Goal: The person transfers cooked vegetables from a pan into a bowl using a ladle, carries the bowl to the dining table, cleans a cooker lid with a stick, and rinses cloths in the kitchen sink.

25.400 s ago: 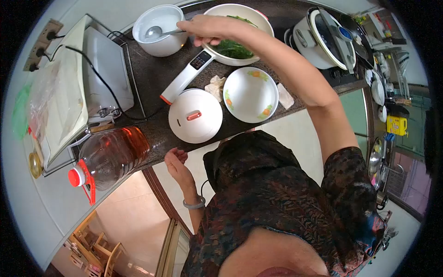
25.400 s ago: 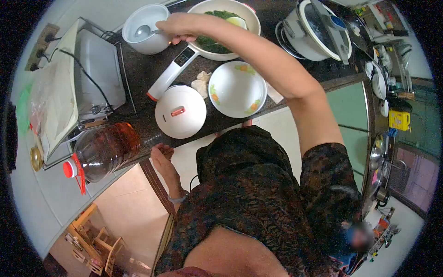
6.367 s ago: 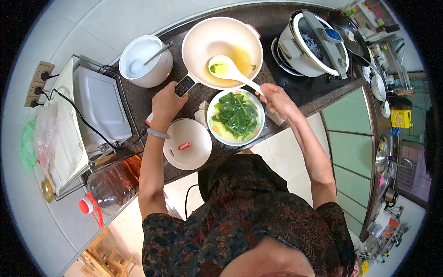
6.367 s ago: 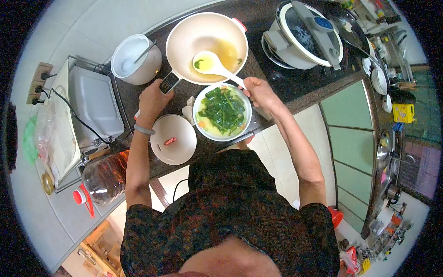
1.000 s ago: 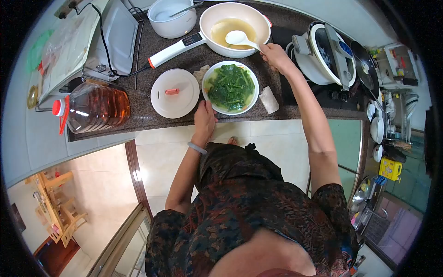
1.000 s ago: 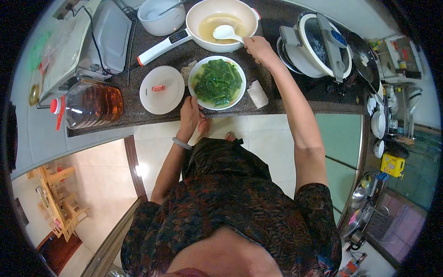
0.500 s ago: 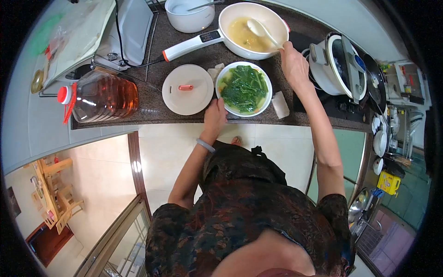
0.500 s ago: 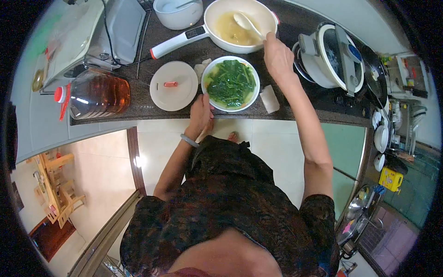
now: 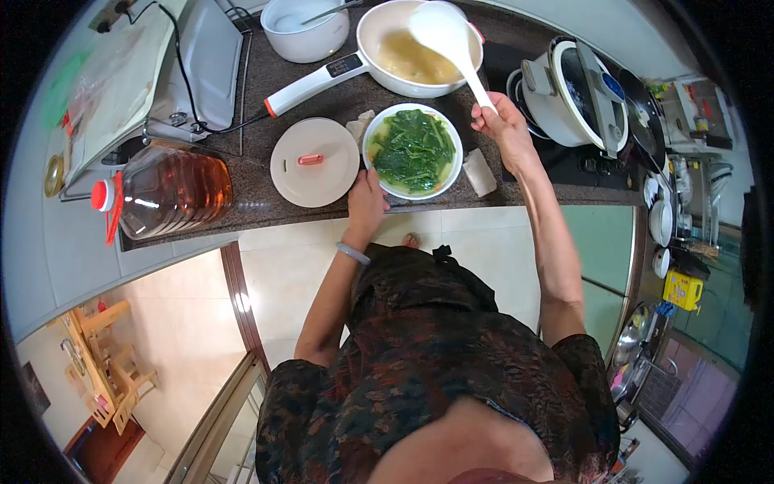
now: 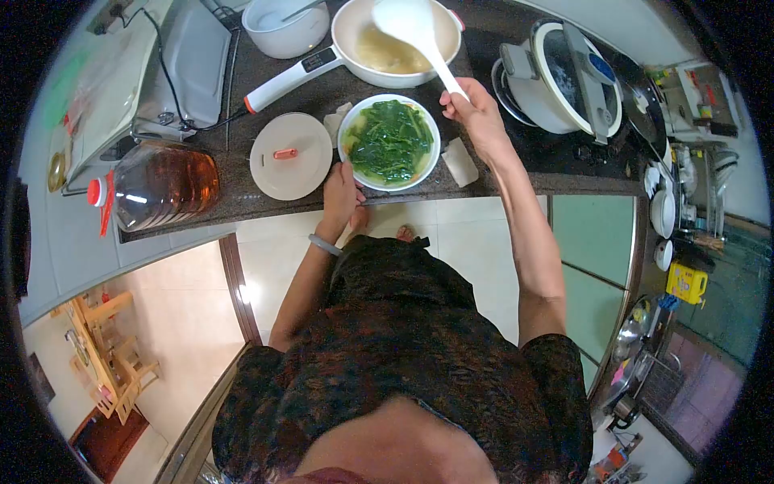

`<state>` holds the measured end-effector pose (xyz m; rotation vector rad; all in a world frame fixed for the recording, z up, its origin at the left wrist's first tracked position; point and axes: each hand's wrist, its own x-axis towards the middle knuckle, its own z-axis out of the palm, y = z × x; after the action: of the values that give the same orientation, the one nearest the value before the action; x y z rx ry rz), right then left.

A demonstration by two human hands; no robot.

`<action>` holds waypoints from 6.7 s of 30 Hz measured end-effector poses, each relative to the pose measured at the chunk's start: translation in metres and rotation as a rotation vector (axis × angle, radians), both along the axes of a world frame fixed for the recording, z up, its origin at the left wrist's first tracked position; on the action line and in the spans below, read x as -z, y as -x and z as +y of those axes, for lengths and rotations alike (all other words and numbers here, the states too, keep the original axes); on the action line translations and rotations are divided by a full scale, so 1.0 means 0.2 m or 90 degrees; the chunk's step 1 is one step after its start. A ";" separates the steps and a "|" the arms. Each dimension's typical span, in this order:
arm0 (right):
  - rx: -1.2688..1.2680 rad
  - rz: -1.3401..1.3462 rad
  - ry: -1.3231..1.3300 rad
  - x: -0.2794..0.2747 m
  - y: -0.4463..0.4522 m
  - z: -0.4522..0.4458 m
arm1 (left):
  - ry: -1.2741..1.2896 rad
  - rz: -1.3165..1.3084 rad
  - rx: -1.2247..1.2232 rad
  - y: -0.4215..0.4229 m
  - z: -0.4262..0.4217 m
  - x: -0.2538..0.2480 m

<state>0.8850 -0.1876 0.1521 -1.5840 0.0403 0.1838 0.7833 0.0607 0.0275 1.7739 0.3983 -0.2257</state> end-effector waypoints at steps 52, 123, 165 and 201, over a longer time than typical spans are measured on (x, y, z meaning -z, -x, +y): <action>-0.097 -0.257 0.604 0.01 0.36 0.03 | -0.132 -0.177 -0.207 0.43 -0.12 -0.26; -0.836 -0.488 0.228 -0.13 3.32 8.67 | -0.194 -0.068 -0.958 4.10 7.23 -0.63; -0.691 -0.425 0.391 0.34 3.13 12.58 | -0.118 -0.105 -0.798 3.91 11.44 -0.12; -0.738 -0.385 0.385 0.95 2.95 13.34 | -0.312 0.054 -0.847 4.14 11.89 -0.13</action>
<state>0.2948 2.4813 -0.0370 -2.0279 -1.4246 0.6164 -0.0453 2.4385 0.0543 1.5871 1.6785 0.7965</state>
